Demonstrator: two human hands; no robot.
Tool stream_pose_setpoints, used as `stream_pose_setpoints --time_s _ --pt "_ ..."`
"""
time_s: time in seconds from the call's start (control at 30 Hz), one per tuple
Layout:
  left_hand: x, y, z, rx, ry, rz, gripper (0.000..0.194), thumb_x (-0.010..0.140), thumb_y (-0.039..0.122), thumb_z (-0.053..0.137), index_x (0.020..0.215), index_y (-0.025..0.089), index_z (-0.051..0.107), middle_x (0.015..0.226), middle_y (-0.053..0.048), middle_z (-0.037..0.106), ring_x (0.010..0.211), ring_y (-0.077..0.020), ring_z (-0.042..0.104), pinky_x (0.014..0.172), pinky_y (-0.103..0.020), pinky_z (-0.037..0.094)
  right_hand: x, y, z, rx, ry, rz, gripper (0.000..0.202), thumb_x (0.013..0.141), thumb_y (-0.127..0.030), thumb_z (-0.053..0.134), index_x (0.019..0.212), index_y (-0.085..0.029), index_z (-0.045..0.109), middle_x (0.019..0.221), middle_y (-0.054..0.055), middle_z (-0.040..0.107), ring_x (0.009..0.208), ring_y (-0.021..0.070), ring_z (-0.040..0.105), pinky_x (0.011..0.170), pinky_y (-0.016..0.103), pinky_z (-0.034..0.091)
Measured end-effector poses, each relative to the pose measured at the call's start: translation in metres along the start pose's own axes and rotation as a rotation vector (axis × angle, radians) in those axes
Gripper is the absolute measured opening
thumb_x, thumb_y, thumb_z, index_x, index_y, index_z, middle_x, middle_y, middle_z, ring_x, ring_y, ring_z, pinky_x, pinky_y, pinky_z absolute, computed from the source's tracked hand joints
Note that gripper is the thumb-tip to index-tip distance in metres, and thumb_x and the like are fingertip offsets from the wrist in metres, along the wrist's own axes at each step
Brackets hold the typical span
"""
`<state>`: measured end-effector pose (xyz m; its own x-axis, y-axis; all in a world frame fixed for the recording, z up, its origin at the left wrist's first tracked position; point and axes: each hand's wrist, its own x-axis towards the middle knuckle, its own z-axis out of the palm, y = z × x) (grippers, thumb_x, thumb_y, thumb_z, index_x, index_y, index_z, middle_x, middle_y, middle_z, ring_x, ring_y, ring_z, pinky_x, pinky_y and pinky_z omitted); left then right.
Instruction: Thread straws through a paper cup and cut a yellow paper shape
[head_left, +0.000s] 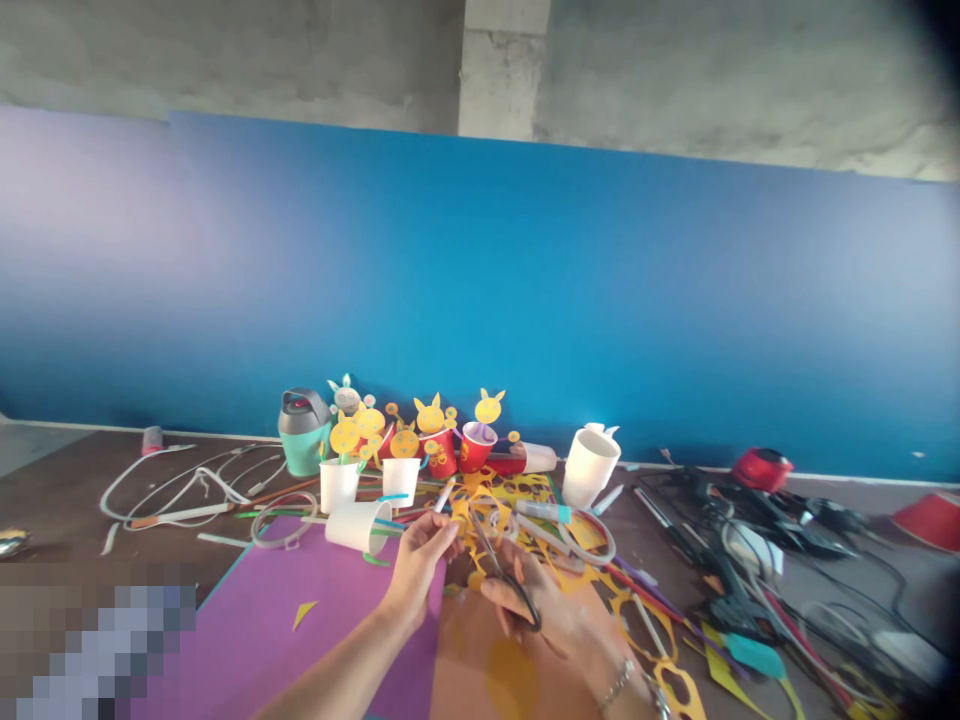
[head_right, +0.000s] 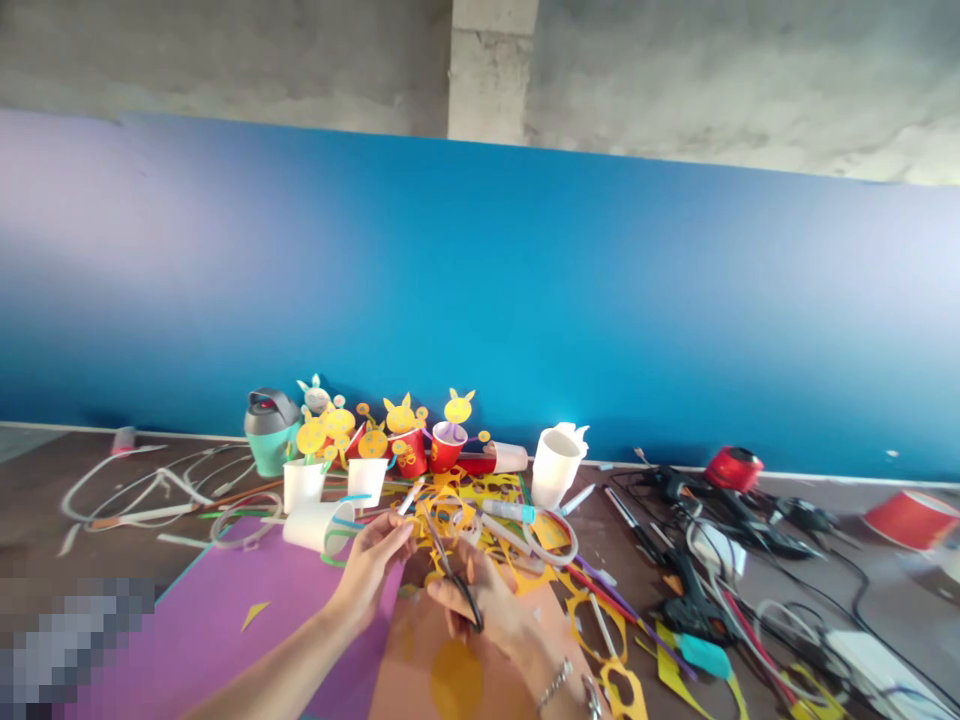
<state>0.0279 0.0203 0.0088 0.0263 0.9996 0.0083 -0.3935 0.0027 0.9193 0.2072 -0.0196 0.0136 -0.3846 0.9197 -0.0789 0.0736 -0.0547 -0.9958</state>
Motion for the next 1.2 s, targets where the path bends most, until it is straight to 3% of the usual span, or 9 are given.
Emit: stream_pose_setpoints --time_s 0.1,0.17,0.27,0.37,0.5,0.73,1.0,1.2 --pt "-0.001 -0.001 0.001 -0.070 -0.009 -0.058 0.031 0.065 0.037 0.085 0.071 0.019 0.061 0.060 0.001 0.063 0.055 -0.0119 0.053 0.057 -0.023 0.037 0.001 0.005 0.004 0.043 0.054 -0.003 0.061 0.078 -0.054 0.071 0.128 -0.024 0.052 0.054 -0.006 0.051 0.044 0.0143 0.045 0.045 0.027 0.037" --pt "-0.002 -0.002 0.002 -0.089 -0.017 -0.083 0.030 0.066 0.036 0.085 0.071 0.019 0.061 0.060 0.001 0.063 0.055 -0.0113 0.053 0.057 -0.022 0.037 0.003 0.006 0.007 0.034 0.118 0.002 0.063 0.075 -0.052 0.074 0.129 -0.025 0.052 0.055 -0.007 0.049 0.043 0.0131 0.042 0.044 0.027 0.035" --pt "-0.003 -0.003 0.002 -0.109 -0.033 -0.089 0.029 0.070 0.036 0.083 0.071 0.019 0.060 0.056 0.003 0.058 0.052 -0.0096 0.049 0.053 -0.021 0.034 0.004 0.005 0.010 0.009 0.191 -0.012 0.049 0.075 -0.051 0.074 0.114 -0.026 0.059 0.060 -0.004 0.052 0.044 0.0122 0.040 0.043 0.026 0.034" --pt "-0.003 -0.004 0.002 -0.140 -0.027 -0.069 0.030 0.071 0.034 0.082 0.068 0.019 0.057 0.055 0.005 0.052 0.052 -0.0085 0.044 0.052 -0.020 0.033 0.003 0.000 0.011 -0.035 0.181 -0.003 0.032 0.075 -0.052 0.072 0.088 -0.026 0.061 0.058 -0.003 0.052 0.044 0.0134 0.040 0.042 0.027 0.036" --pt "-0.004 -0.006 0.002 -0.154 -0.037 -0.061 0.028 0.069 0.030 0.084 0.070 0.018 0.058 0.060 0.004 0.054 0.055 -0.0086 0.045 0.055 -0.019 0.036 0.002 -0.001 0.014 -0.096 0.229 -0.010 0.036 0.070 -0.056 0.074 0.074 -0.027 0.055 0.057 -0.002 0.052 0.049 0.0155 0.046 0.049 0.029 0.045" --pt "-0.011 -0.005 0.007 -0.202 -0.102 -0.156 0.031 0.064 0.028 0.085 0.069 0.019 0.056 0.055 0.006 0.054 0.049 -0.0080 0.045 0.050 -0.020 0.035 0.008 0.023 0.008 -0.095 0.117 -0.003 0.046 0.072 -0.067 0.071 0.074 -0.026 0.051 0.057 -0.003 0.051 0.045 0.0132 0.044 0.042 0.025 0.037" --pt "-0.010 -0.012 0.005 -0.257 -0.125 -0.178 0.032 0.068 0.028 0.085 0.075 0.020 0.055 0.061 0.006 0.057 0.053 -0.0092 0.053 0.054 -0.021 0.042 0.012 0.031 0.006 -0.121 0.098 -0.015 0.043 0.075 -0.068 0.067 0.078 -0.026 0.058 0.059 0.000 0.055 0.052 0.0174 0.052 0.046 0.027 0.041" --pt "-0.012 -0.012 0.006 -0.275 -0.129 -0.180 0.033 0.068 0.029 0.086 0.075 0.019 0.055 0.060 0.006 0.057 0.053 -0.0084 0.053 0.053 -0.020 0.041 0.015 0.034 0.007 -0.117 0.122 -0.026 0.043 0.074 -0.067 0.070 0.074 -0.027 0.054 0.054 -0.002 0.050 0.050 0.0164 0.048 0.044 0.026 0.039"
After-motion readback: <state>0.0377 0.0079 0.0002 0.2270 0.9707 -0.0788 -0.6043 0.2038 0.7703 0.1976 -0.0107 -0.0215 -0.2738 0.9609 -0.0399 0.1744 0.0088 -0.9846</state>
